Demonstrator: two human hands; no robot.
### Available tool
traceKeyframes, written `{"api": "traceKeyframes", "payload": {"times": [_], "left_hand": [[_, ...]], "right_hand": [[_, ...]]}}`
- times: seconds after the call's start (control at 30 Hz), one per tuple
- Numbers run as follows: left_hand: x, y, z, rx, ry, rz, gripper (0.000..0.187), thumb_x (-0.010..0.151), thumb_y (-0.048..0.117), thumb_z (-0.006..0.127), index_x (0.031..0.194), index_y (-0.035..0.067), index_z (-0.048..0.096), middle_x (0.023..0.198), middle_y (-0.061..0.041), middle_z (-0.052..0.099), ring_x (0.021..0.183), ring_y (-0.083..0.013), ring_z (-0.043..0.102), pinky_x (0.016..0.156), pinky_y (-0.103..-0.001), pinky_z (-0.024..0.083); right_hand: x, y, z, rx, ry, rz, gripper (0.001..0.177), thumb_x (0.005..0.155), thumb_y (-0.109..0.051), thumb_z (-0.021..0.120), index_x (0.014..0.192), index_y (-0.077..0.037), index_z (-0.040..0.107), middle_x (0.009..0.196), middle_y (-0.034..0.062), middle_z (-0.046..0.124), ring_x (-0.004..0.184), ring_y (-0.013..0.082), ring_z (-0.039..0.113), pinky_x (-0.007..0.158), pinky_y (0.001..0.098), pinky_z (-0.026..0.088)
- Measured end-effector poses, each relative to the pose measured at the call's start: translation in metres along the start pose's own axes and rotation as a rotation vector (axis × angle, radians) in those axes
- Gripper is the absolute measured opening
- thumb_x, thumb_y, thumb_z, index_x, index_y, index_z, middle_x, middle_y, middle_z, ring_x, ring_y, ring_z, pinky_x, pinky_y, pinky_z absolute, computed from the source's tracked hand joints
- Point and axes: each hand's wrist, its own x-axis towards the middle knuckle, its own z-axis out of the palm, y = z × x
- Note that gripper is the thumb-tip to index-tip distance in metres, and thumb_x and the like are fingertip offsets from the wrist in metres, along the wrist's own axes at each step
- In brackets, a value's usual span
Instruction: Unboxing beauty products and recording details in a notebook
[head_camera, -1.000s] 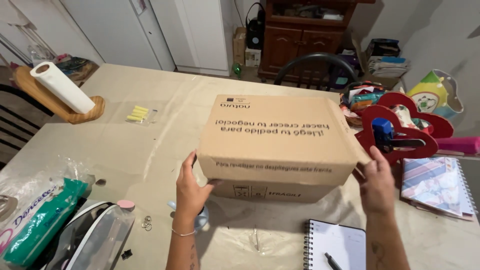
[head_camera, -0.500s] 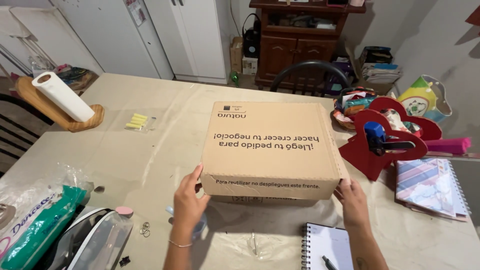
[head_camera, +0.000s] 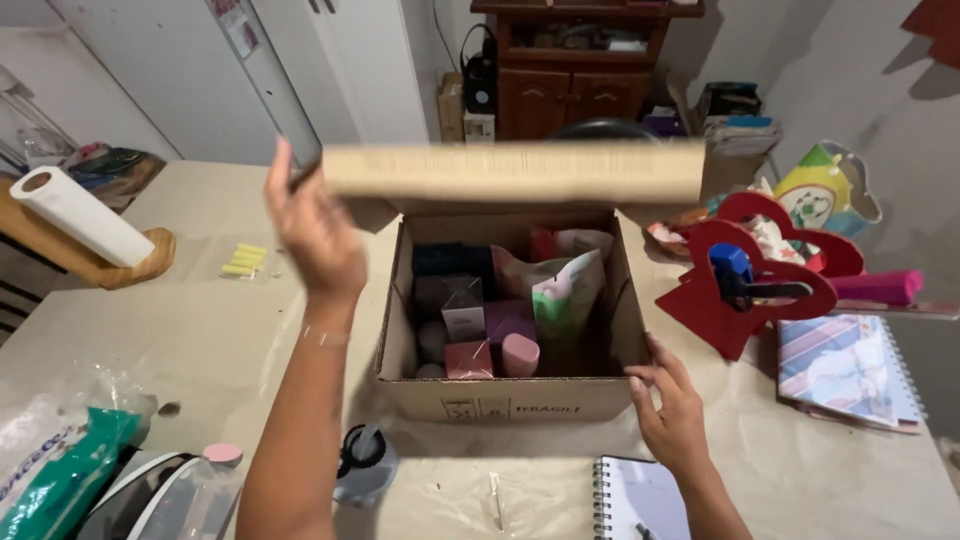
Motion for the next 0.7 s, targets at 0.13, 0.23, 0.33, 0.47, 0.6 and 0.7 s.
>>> {"api": "traceKeyframes", "payload": {"times": [0.13,0.23,0.33,0.47,0.6,0.7], "left_hand": [[-0.003,-0.069,0.071,0.426,-0.340,0.127,0.056,0.117,0.046,0.047,0.166,0.020,0.039,0.168,-0.020,-0.003,0.156,-0.0508,0.022,0.132,-0.058,0.030],[0.014,-0.067,0.085,0.752,-0.793,0.061,0.078,0.113,0.057,0.044,0.168,0.018,0.003,0.169,-0.015,-0.010,0.160,-0.0370,-0.001,0.129,-0.059,0.004],[-0.029,-0.125,0.116,0.842,-0.621,0.211,0.074,0.093,0.054,0.062,0.158,0.024,0.043,0.167,-0.010,0.031,0.153,-0.0361,0.021,0.120,-0.064,0.016],[-0.063,-0.162,0.138,0.860,-0.763,0.129,0.073,0.094,0.055,0.057,0.158,0.027,0.037,0.167,-0.006,0.030,0.154,-0.0376,0.016,0.121,-0.064,0.012],[-0.062,-0.152,0.139,0.829,-1.012,-0.092,0.067,0.100,0.050,0.047,0.160,0.033,0.023,0.169,0.000,0.021,0.151,-0.0470,0.014,0.115,-0.071,0.015],[-0.061,-0.148,0.138,0.797,-1.097,-0.215,0.065,0.102,0.048,0.048,0.160,0.035,0.022,0.169,0.002,0.017,0.146,-0.0540,0.020,0.107,-0.078,0.025]], "right_hand": [[-0.001,-0.005,0.003,0.022,0.054,-0.036,0.020,0.101,-0.014,0.055,0.101,-0.006,0.074,0.154,0.0155,0.054,0.144,0.0300,0.051,0.114,0.0437,0.044],[-0.005,0.005,0.005,0.011,0.068,-0.051,0.020,0.101,-0.014,0.056,0.104,-0.005,0.073,0.154,0.0172,0.054,0.125,0.0239,0.064,0.098,0.0378,0.053],[-0.004,-0.006,0.004,0.039,0.097,-0.063,0.018,0.101,-0.010,0.055,0.103,-0.003,0.072,0.153,0.0205,0.055,0.139,0.0296,0.056,0.114,0.0410,0.045],[-0.003,-0.012,0.005,0.043,0.099,-0.026,0.019,0.101,-0.011,0.055,0.100,-0.003,0.072,0.153,0.0218,0.055,0.142,0.0312,0.054,0.116,0.0431,0.045],[-0.003,-0.007,0.008,0.049,0.130,-0.079,0.018,0.102,-0.011,0.054,0.101,-0.003,0.071,0.151,0.0241,0.056,0.140,0.0331,0.057,0.114,0.0426,0.047],[-0.005,-0.007,0.009,0.070,0.133,-0.070,0.019,0.103,-0.012,0.054,0.101,-0.003,0.071,0.150,0.0254,0.056,0.141,0.0348,0.056,0.116,0.0443,0.047]]}}
